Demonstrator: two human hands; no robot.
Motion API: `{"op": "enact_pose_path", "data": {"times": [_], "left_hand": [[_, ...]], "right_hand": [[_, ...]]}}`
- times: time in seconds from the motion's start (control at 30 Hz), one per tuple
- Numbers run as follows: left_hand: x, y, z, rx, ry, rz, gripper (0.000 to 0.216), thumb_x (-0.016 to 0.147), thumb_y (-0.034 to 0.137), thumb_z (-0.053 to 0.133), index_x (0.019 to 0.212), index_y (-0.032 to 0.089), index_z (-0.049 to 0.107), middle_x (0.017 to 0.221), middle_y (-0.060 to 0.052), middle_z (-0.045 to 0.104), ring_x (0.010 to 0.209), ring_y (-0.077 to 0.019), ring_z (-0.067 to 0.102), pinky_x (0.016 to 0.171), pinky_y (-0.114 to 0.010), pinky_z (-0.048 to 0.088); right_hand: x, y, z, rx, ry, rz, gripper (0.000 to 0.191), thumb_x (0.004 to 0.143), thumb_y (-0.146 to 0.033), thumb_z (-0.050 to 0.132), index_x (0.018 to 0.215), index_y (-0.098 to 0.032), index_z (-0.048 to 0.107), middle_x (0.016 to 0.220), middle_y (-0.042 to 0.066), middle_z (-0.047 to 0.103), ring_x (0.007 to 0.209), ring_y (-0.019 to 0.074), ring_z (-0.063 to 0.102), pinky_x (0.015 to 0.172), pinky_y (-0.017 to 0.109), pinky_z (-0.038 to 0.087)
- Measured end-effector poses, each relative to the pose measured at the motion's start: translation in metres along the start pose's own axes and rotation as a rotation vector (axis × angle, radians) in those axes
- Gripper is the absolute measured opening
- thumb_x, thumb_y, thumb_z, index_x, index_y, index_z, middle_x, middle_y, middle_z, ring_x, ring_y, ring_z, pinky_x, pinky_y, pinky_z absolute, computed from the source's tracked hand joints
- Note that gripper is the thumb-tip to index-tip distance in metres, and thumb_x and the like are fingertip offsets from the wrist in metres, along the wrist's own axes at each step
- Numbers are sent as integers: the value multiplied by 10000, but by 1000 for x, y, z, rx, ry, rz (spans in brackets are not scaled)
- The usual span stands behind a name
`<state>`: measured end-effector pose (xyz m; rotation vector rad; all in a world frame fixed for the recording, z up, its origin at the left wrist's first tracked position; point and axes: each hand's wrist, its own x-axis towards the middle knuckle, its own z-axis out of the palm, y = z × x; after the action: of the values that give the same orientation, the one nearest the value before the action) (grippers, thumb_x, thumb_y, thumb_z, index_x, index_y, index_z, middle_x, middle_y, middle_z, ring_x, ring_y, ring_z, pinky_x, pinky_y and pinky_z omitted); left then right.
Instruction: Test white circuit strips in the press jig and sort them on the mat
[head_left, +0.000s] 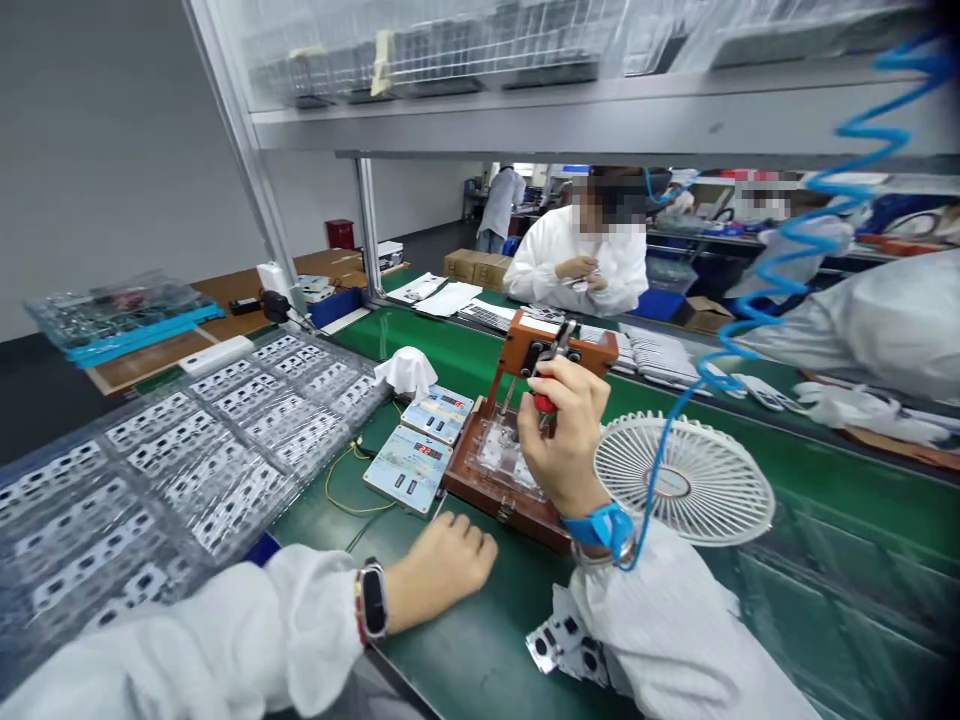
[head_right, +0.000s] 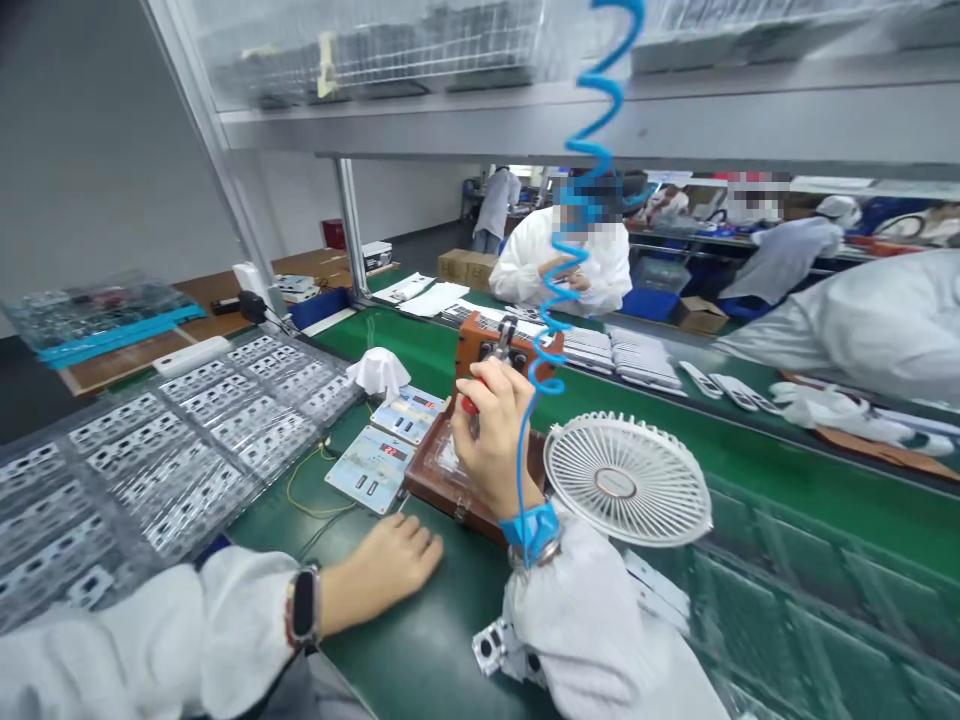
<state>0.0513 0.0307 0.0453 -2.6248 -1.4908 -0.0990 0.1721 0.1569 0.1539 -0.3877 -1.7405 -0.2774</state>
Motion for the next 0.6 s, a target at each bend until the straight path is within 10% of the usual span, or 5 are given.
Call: {"op": "enact_pose_path", "data": {"times": [0.17,0.37,0.6], "left_hand": [[40,52,38,-92,-81,-248,181,859,97,531,1011,97,630,846,-173,649,795,-280,619,601,-369,465],[65,82,33,-273,-186,-442,383,857,147,535,1230,63,544,1149,-269,576,956,-340,611,582,-366,502],[39,57,7,-515,-84,-208,486,903,490,486,1287,193,480,1305,-151,518,1167,-301,507,943,-438,460]], "right_hand": [[2,-2,-5,-10,-72,3,289,874,-155,512,1146,-242,468,1118,100,559,1095,277,501,900,482,426],[6,8,-9,-41,-103,-107,191,912,-172,475,1101,-204,482,1065,114,573,1069,263,505,871,458,456],[32,15,-18,-57,-59,-235,99,912,-264,534,990,-203,545,905,70,646,866,200,587,722,360,527]]}}
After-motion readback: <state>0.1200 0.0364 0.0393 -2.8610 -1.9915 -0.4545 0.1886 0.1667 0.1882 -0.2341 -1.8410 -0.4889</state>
